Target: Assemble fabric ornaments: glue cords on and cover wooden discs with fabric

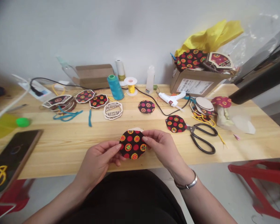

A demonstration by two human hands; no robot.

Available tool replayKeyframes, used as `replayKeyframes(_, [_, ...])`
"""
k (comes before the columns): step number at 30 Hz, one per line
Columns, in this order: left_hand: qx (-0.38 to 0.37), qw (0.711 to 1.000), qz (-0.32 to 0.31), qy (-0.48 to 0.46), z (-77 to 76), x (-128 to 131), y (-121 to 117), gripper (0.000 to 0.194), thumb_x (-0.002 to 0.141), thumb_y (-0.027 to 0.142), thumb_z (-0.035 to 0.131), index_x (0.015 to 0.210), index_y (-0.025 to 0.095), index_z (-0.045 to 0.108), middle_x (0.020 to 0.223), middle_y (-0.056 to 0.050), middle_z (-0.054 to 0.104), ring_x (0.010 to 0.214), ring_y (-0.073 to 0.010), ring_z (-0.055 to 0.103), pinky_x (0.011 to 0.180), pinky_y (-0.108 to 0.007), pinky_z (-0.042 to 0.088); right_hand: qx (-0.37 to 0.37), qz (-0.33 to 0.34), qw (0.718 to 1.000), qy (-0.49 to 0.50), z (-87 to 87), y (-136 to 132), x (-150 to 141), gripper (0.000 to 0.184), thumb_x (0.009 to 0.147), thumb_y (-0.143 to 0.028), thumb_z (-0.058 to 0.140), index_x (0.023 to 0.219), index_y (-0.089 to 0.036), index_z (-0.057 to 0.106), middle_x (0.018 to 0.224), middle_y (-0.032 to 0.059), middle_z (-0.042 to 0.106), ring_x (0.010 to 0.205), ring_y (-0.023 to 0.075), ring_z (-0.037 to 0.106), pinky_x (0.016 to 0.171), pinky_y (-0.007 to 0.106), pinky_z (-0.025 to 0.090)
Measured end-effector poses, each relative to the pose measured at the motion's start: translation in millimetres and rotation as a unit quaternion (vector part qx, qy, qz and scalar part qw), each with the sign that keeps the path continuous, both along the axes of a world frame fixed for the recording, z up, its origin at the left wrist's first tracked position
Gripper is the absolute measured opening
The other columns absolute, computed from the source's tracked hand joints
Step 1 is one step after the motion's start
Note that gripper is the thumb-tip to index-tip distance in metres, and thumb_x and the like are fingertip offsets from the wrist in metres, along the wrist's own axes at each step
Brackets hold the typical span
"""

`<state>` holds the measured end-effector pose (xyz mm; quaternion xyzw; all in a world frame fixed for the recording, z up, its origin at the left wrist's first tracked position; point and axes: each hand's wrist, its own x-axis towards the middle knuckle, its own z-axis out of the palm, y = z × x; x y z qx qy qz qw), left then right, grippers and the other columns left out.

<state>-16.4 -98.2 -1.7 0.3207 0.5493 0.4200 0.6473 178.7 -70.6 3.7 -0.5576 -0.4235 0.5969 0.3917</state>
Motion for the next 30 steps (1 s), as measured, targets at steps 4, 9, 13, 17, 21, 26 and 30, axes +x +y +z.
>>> replayKeyframes(4, [0.009, 1.000, 0.018, 0.000, -4.2, -1.3, -1.5, 0.017, 0.072, 0.030, 0.073, 0.079, 0.014, 0.071, 0.067, -0.003, 0.070, 0.052, -0.0111, 0.061, 0.048, -0.021, 0.051, -0.022, 0.007, 0.999, 0.028, -3.7, -5.0, 1.5, 0.029, 0.065, -0.036, 0.078, 0.086, -0.016, 0.072, 0.077, 0.0033, 0.072, 0.062, 0.0108, 0.060, 0.058, 0.025, 0.048])
replayKeyframes(9, [0.024, 0.998, -0.021, 0.053, 3.5, -3.8, 3.2, 0.016, 0.074, 0.030, 0.071, 0.079, 0.015, 0.071, 0.064, -0.003, 0.071, 0.058, -0.0135, 0.064, 0.054, -0.022, 0.052, 0.029, -0.044, 0.998, 0.018, -0.6, -1.9, 0.7, 0.021, 0.064, -0.031, 0.079, 0.076, -0.017, 0.070, 0.066, -0.0008, 0.067, 0.057, 0.0089, 0.057, 0.054, 0.023, 0.046])
replayKeyframes(13, [0.110, 0.983, -0.044, 0.143, 32.8, -4.3, 21.2, 0.011, 0.070, 0.027, 0.074, 0.075, 0.016, 0.073, 0.059, 0.001, 0.067, 0.056, -0.0112, 0.059, 0.054, -0.020, 0.048, 0.129, -0.064, 0.989, -0.034, 21.6, 14.9, -1.5, 0.016, 0.069, -0.028, 0.076, 0.080, -0.018, 0.071, 0.072, 0.0004, 0.070, 0.064, 0.0114, 0.060, 0.063, 0.027, 0.051])
replayKeyframes(17, [0.175, 0.969, -0.014, 0.176, 53.6, -5.9, 34.5, 0.009, 0.070, 0.026, 0.074, 0.075, 0.019, 0.074, 0.066, 0.002, 0.068, 0.059, -0.0105, 0.057, 0.057, -0.020, 0.046, 0.207, -0.085, 0.974, -0.042, 44.2, 29.0, -2.2, 0.010, 0.071, -0.024, 0.074, 0.081, -0.021, 0.072, 0.075, -0.0004, 0.071, 0.069, 0.0119, 0.063, 0.068, 0.028, 0.053])
replayKeyframes(21, [0.151, 0.975, -0.022, 0.163, 45.6, -8.9, 32.3, 0.013, 0.071, 0.030, 0.074, 0.078, 0.019, 0.075, 0.073, 0.000, 0.072, 0.062, -0.0117, 0.057, 0.059, -0.022, 0.045, 0.192, -0.075, 0.977, -0.060, 41.0, 30.8, -1.8, 0.009, 0.071, -0.025, 0.074, 0.078, -0.020, 0.072, 0.073, 0.0000, 0.071, 0.066, 0.0119, 0.063, 0.064, 0.027, 0.052])
replayKeyframes(26, [0.096, 0.978, -0.058, 0.178, 26.4, -7.0, 24.0, 0.012, 0.072, 0.030, 0.071, 0.074, 0.019, 0.074, 0.063, 0.002, 0.067, 0.055, -0.0091, 0.051, 0.056, -0.021, 0.042, 0.120, -0.031, 0.988, -0.088, 19.3, 31.2, 0.0, 0.009, 0.069, -0.024, 0.072, 0.075, -0.018, 0.070, 0.072, 0.0014, 0.072, 0.064, 0.0122, 0.063, 0.063, 0.027, 0.052])
replayKeyframes(30, [0.070, 0.981, -0.069, 0.169, 20.2, -1.9, 21.1, 0.014, 0.072, 0.032, 0.069, 0.071, 0.019, 0.072, 0.060, 0.004, 0.063, 0.054, -0.0077, 0.048, 0.057, -0.020, 0.041, 0.096, 0.003, 0.990, -0.106, 11.1, 35.9, 1.1, 0.007, 0.070, -0.023, 0.069, 0.074, -0.017, 0.069, 0.072, 0.0017, 0.072, 0.065, 0.0121, 0.062, 0.064, 0.027, 0.051])
